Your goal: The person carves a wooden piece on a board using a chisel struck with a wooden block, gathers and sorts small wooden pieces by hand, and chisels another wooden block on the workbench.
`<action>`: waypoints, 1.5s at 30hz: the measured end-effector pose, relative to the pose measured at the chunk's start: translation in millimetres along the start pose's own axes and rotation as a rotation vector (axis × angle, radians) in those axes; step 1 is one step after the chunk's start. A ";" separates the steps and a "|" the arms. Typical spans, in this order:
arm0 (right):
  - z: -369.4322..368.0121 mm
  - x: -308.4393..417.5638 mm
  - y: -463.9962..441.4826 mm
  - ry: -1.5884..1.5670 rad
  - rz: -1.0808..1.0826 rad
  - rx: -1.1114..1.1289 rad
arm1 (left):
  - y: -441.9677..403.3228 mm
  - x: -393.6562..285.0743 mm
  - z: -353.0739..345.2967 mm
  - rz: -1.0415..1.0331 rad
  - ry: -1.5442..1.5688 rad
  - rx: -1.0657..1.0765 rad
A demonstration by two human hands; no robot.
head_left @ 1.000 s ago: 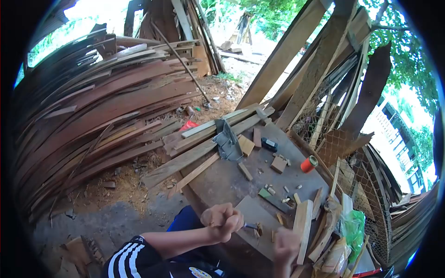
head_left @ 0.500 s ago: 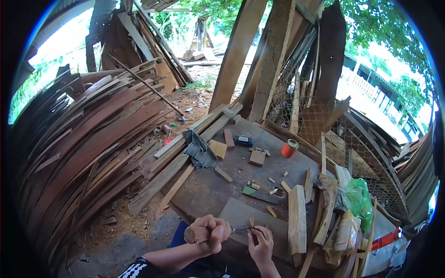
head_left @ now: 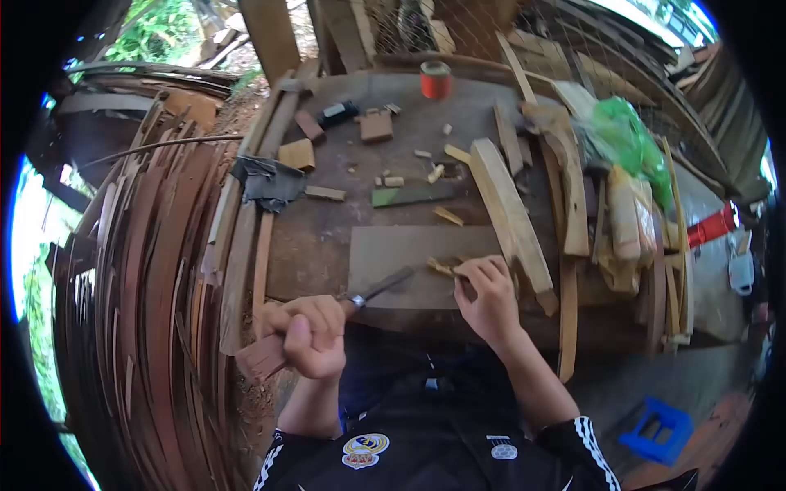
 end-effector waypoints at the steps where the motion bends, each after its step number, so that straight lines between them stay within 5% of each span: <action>1: 6.0 -5.0 1.7 0.008 -0.026 -0.004 | -0.6 -3.1 -0.6 -0.014 0.010 0.017; 6: -0.8 -33.2 15.2 -0.122 -0.227 -0.027 | -0.8 -5.7 -12.8 -0.039 -0.090 0.029; 9: -24.2 -20.5 12.2 0.087 -0.117 0.036 | -3.2 -4.1 -12.2 -0.035 -0.081 0.035; 13: -70.8 -11.7 7.3 -0.045 0.083 0.153 | -1.2 -4.8 -13.4 -0.048 -0.065 0.024; 17: -69.1 -24.3 -17.0 0.055 0.034 0.270 | 1.3 -3.3 -12.7 -0.062 -0.027 0.051; 20: -73.0 -55.3 -23.6 0.213 -0.176 0.189 | 2.2 -2.4 -10.9 -0.062 -0.038 0.049; 23: -75.9 -63.3 -35.3 0.307 -0.111 0.082 | 3.0 0.0 -9.6 -0.042 -0.028 0.051; 25: -66.7 -84.0 -40.3 0.159 -0.124 -0.163 | 4.2 0.9 -9.7 -0.033 -0.045 0.047; 27: -60.2 -117.7 -40.6 -0.228 -0.451 -0.260 | 6.6 0.8 -14.0 -0.017 -0.005 0.053; 29: -78.4 -124.1 -33.7 -1.097 -0.884 -0.319 | 9.7 -1.4 -16.6 -0.018 -0.034 0.069; 30: -80.7 -114.2 -40.4 -1.371 -0.889 -0.383 | 12.4 -1.6 -17.0 -0.010 -0.014 0.061; 33: -62.9 -110.8 -47.4 -1.325 -1.017 -0.529 | 19.7 -2.9 -17.7 -0.051 -0.098 0.129; 38: -69.9 -112.6 -83.6 -0.447 -0.777 0.055 | 25.4 -0.3 -19.4 -0.067 -0.084 0.131; 41: -99.5 -125.5 -96.6 0.052 -0.209 0.328 | 26.5 -2.9 -21.4 -0.074 -0.101 0.120; 45: -109.6 -124.2 -92.5 -0.044 -0.311 0.581 | 24.7 -5.7 -18.1 -0.082 -0.112 0.111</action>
Point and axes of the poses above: each hand's wrist, its own y-axis away from the middle knuckle, its own z-axis out of the back of the hand, x = y × z, the point moved 9 cm from there along -y, towards the middle knuckle, and after that the axes turned 14 degrees about z, right-handed, at the moved point
